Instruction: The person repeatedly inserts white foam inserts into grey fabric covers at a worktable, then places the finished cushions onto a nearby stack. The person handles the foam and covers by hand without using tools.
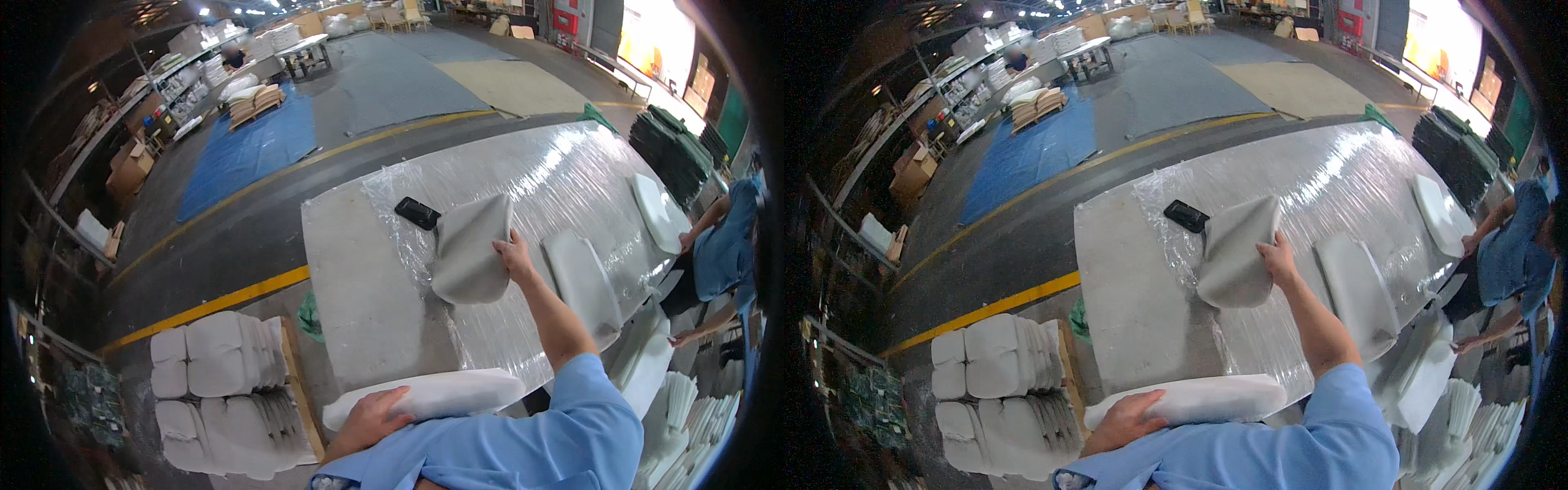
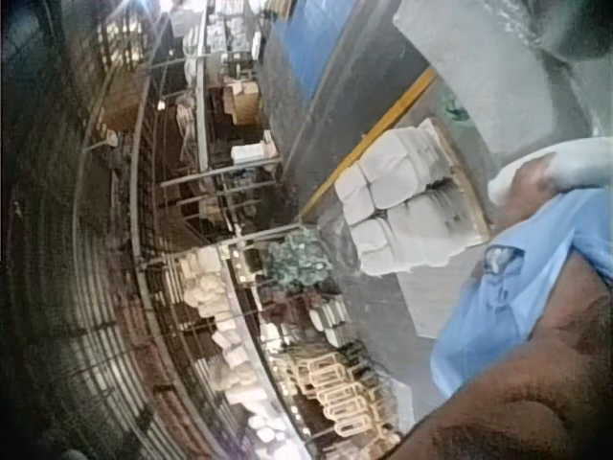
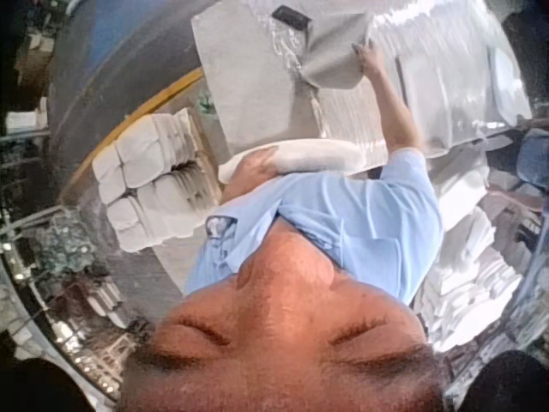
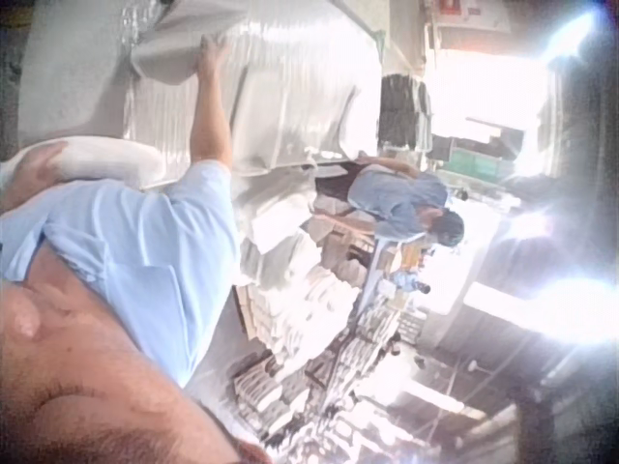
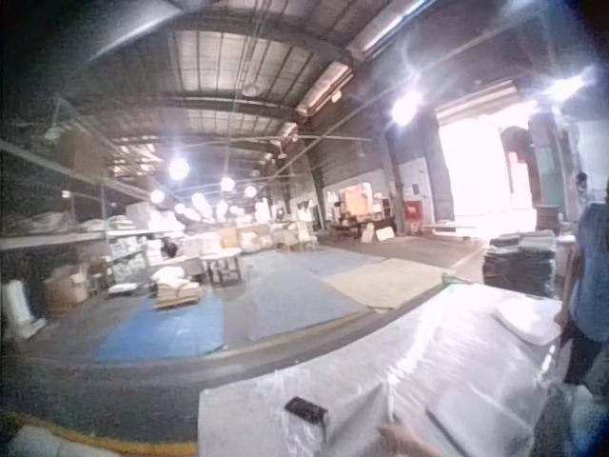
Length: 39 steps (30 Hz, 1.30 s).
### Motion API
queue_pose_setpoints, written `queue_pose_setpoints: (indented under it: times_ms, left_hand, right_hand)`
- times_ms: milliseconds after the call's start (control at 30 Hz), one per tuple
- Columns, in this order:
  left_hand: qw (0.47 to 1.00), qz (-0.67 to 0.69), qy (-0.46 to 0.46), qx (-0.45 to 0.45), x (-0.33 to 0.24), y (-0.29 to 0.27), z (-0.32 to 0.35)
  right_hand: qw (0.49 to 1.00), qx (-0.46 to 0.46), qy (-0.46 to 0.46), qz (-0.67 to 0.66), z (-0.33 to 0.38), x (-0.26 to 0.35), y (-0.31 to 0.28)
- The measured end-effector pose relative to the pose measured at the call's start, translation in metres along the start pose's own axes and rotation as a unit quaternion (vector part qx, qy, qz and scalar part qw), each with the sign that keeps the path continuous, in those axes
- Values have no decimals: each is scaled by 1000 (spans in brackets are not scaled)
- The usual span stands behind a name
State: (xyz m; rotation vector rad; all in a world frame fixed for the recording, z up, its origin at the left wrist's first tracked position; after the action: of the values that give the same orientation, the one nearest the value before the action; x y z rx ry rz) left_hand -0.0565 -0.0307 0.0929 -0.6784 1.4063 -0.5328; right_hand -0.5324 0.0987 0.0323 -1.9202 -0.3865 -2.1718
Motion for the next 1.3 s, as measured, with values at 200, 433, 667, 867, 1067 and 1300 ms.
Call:
queue_pose_setpoints:
  times_ms: [200, 433, 667, 867, 1067, 1300]
  left_hand:
    - [924, 324, -200, 38, 56, 0, -23]
    - [703, 670, -241, 16, 41, 15, -129]
    - [747, 644, -39, -157, 6, -73, -176]
    - [838, 538, 82, -43, -49, -115, -152]
    - [626, 778, 27, 48, 8, -51, -118]
    - [676, 665, -127, -291, 24, -85, -98]
  right_hand:
    - [954, 283, -62, 71, 79, 151, 55]
    - [901, 339, -199, 183, 185, 251, 24]
    - [928, 310, -133, 159, 194, 175, -32]
    - [954, 276, -106, -45, 180, 135, 5]
    - [934, 354, 35, -16, 164, 34, 64]
    - [927, 373, 32, -31, 175, 33, 90]
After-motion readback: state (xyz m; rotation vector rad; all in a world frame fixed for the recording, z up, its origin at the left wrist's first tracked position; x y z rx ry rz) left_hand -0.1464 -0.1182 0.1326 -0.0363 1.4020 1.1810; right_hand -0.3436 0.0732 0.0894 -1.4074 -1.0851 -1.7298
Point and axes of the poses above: each hand's wrist, its own z-axis away from the middle knuckle, its own y-axis out of the palm, x = y × z, the point moved 10 cm from there along -z, towards the middle knuckle, and after that the axes turned 2 degrees about -z, right-handed, at the moved point
